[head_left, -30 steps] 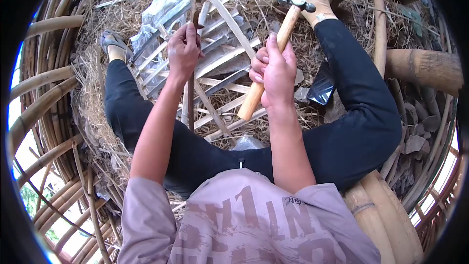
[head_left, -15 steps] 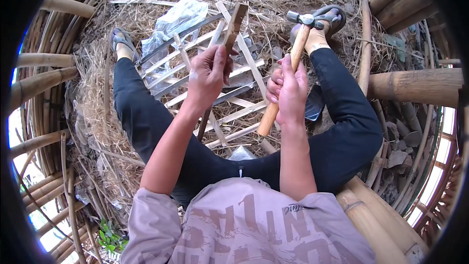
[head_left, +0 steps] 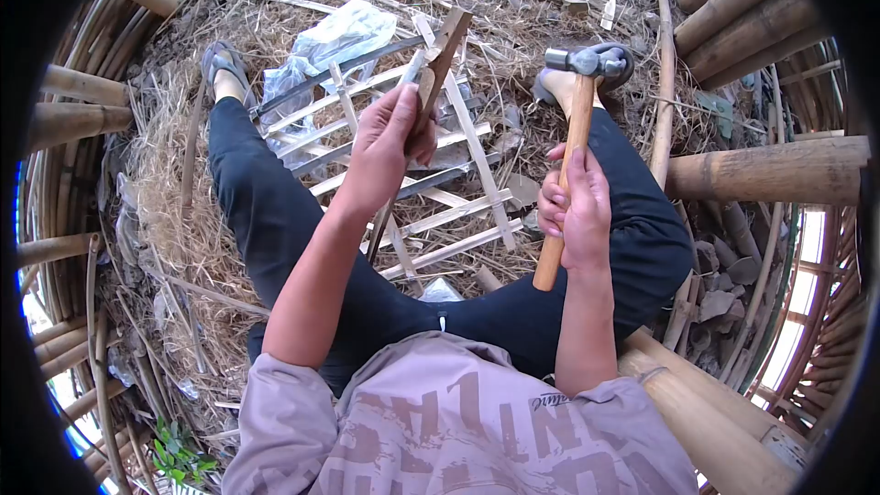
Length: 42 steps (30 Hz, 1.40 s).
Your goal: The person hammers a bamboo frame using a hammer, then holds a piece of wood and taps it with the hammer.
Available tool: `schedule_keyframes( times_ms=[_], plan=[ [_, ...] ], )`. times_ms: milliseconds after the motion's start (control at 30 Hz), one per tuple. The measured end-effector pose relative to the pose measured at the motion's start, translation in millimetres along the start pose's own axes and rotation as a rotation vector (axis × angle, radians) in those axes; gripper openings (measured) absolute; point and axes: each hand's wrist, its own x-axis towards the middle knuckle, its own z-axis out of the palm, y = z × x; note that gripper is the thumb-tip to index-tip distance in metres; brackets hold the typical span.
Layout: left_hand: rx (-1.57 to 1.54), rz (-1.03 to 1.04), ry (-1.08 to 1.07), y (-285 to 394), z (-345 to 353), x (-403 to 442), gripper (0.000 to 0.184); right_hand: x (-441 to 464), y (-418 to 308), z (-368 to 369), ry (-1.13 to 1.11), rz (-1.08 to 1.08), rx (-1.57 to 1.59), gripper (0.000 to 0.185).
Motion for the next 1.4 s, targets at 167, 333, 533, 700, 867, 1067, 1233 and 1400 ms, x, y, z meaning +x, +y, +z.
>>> schedule_keyframes(
  times_ms=[167,333,533,700,867,1067,1233,1400],
  plan=[
    [0.268,0.046,0.132,9,10,-7,0.048,6,21,-16,-0.015,0.122,0.114,0.034],
    [0.449,0.138,0.176,-11,7,5,0.035,14,31,-16,-0.009,0.17,0.216,0.031],
    [0.698,0.168,0.137,-20,20,15,0.04,17,40,-18,0.022,0.179,0.253,0.03],
    [0.708,0.067,0.197,-21,42,25,0.046,17,41,-20,0.046,0.172,0.292,0.031],
    [0.67,0.188,0.171,5,59,52,0.047,15,35,-19,0.067,0.167,0.302,0.032],
    [0.569,0.243,0.051,61,62,88,0.041,18,39,-19,0.094,0.172,0.329,0.03],
    [0.812,0.176,-0.04,118,82,87,0.04,18,43,-18,0.086,0.175,0.367,0.029],
    [1.145,0.717,0.059,102,72,76,0.026,20,43,-17,0.096,0.164,0.343,0.029]
  ],
)
